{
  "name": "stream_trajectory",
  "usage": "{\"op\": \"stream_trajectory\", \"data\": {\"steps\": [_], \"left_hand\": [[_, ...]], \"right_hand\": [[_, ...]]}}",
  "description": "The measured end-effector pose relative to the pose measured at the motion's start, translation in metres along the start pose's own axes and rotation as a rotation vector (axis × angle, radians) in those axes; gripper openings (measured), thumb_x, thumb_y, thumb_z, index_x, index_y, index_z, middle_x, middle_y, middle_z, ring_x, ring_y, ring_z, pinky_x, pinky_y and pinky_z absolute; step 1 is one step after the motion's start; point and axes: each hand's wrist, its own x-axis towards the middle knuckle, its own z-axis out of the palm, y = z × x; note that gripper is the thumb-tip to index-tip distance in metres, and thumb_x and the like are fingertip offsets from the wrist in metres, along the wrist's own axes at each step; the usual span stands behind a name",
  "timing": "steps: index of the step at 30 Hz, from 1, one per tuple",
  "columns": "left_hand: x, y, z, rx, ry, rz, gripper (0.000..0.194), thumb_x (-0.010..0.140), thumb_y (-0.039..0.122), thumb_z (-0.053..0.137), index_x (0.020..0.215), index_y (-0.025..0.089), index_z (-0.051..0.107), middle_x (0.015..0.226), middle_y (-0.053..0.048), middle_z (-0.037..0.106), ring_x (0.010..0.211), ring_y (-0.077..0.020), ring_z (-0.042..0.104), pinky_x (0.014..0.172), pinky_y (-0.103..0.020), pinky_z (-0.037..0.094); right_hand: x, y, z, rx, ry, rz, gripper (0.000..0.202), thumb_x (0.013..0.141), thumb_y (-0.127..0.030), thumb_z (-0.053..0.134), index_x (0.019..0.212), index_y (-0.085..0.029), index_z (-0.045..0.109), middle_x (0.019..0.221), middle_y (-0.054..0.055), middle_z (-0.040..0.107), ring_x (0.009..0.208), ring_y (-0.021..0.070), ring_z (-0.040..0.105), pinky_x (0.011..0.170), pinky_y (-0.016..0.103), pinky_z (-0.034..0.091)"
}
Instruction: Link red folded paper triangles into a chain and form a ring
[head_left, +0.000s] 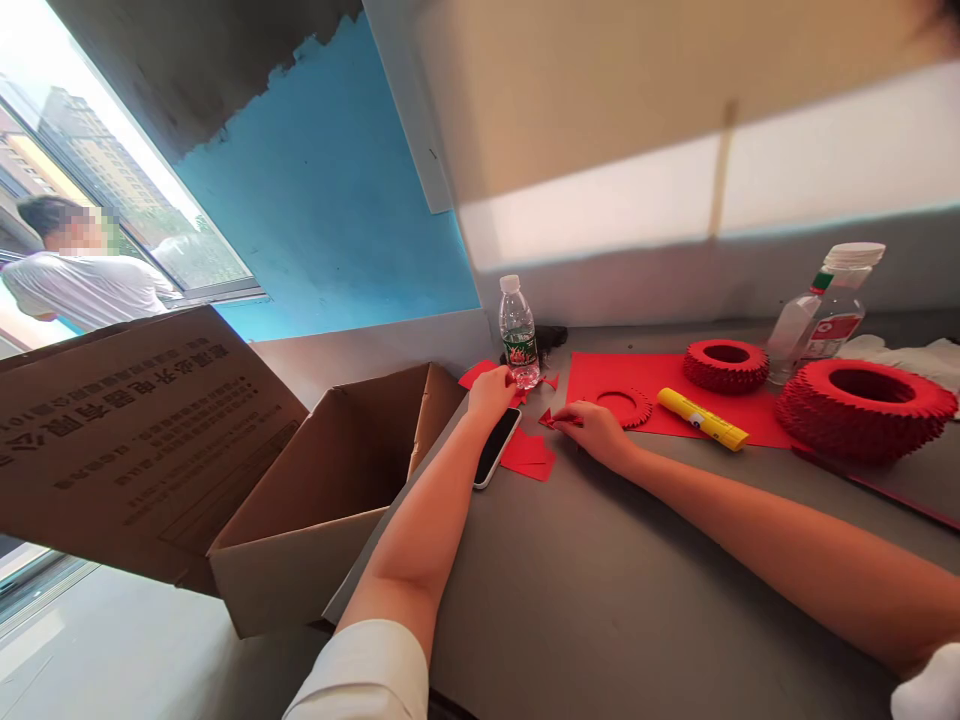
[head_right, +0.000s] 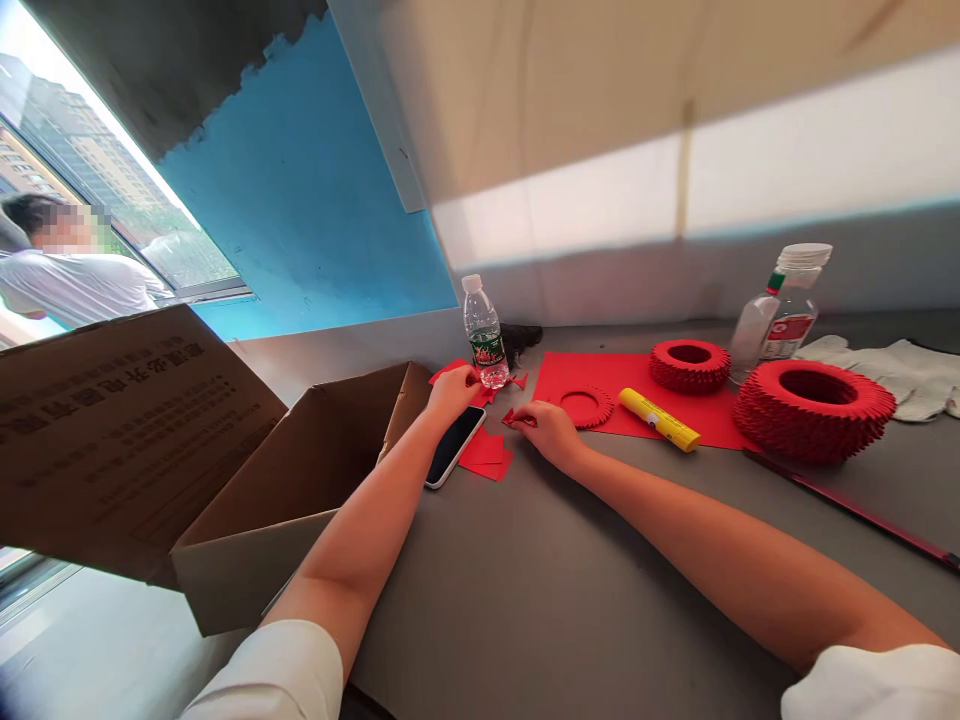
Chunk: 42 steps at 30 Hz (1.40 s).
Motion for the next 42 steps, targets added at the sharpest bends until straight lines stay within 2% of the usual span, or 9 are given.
{"op": "stream_trajectory", "data": {"steps": [4,9,14,19,22,29,32,36,42], "left_hand": [[-0.018,0.017,0.004,-0.311,-0.045,0.090,0.021,0.084,0.026,0.046,0.103,0.018,0.049,0.091,-0.005,0.064,0.086,-0.0163,0.061,0.074,-0.029,0.049],[-0.046,0.027,0.032,-0.619,-0.182,0.122,0.017,0.086,0.028,0.043,0.098,0.016,0.044,0.090,-0.008,0.066,0.079,-0.0143,0.065,0.072,-0.029,0.051],[-0.064,0.032,0.056,-1.027,-0.342,0.070,0.021,0.074,0.028,0.062,0.084,0.016,0.048,0.087,-0.007,0.066,0.076,-0.0156,0.065,0.074,-0.033,0.051],[-0.071,0.040,0.062,-0.973,-0.316,0.043,0.023,0.069,0.021,0.065,0.091,0.014,0.060,0.084,-0.005,0.066,0.073,-0.0141,0.063,0.072,-0.030,0.051],[-0.070,0.038,0.064,-0.915,-0.270,0.044,0.027,0.069,0.020,0.064,0.095,0.016,0.063,0.088,-0.004,0.066,0.081,-0.0150,0.061,0.078,-0.030,0.049],[-0.068,0.032,0.071,-0.896,-0.247,0.063,0.014,0.069,0.021,0.064,0.082,0.015,0.065,0.089,-0.005,0.065,0.086,-0.0167,0.059,0.080,-0.032,0.049],[-0.069,0.032,0.071,-0.930,-0.260,0.065,0.015,0.068,0.021,0.064,0.081,0.014,0.065,0.087,-0.005,0.064,0.086,-0.0174,0.059,0.078,-0.034,0.050],[-0.069,0.031,0.071,-0.974,-0.283,0.088,0.015,0.069,0.022,0.064,0.081,0.014,0.064,0.088,-0.005,0.063,0.084,-0.0176,0.060,0.077,-0.036,0.051],[-0.069,0.030,0.071,-0.999,-0.289,0.071,0.017,0.068,0.023,0.066,0.082,0.014,0.064,0.088,-0.005,0.064,0.079,-0.0176,0.063,0.080,-0.038,0.051]], "right_hand": [[-0.007,0.003,-0.009,0.093,-0.007,0.067,0.018,0.079,-0.034,0.047,0.076,-0.020,0.057,0.074,0.002,0.063,0.067,0.0150,0.057,0.063,0.029,0.044],[-0.021,0.005,-0.034,0.254,-0.015,0.197,0.019,0.077,-0.039,0.051,0.077,-0.020,0.050,0.066,0.000,0.060,0.056,0.0124,0.055,0.055,0.027,0.046],[-0.032,0.005,-0.055,0.491,-0.005,0.409,0.015,0.066,-0.032,0.066,0.068,-0.020,0.058,0.082,0.005,0.065,0.078,0.0195,0.061,0.072,0.033,0.049],[-0.036,0.015,-0.057,0.672,-0.034,0.494,0.010,0.067,-0.024,0.064,0.076,-0.023,0.068,0.095,0.006,0.067,0.096,0.0245,0.058,0.086,0.039,0.047],[-0.037,0.019,-0.054,0.742,-0.063,0.555,0.016,0.065,-0.017,0.064,0.079,-0.022,0.069,0.092,0.004,0.068,0.090,0.0215,0.061,0.086,0.038,0.047],[-0.037,0.017,-0.052,0.692,-0.072,0.596,0.022,0.063,-0.015,0.063,0.083,-0.020,0.069,0.087,0.003,0.068,0.081,0.0166,0.063,0.079,0.033,0.051],[-0.037,0.019,-0.052,0.496,-0.062,0.520,0.020,0.065,-0.014,0.060,0.081,-0.020,0.069,0.086,0.004,0.069,0.081,0.0178,0.063,0.078,0.034,0.051],[-0.037,0.021,-0.053,0.203,-0.003,0.280,0.016,0.068,-0.017,0.058,0.079,-0.020,0.069,0.085,0.004,0.068,0.082,0.0190,0.062,0.077,0.035,0.049],[-0.041,0.009,-0.052,0.359,0.023,0.306,0.018,0.070,-0.026,0.059,0.087,-0.019,0.064,0.082,0.003,0.067,0.071,0.0166,0.063,0.070,0.033,0.051]]}}
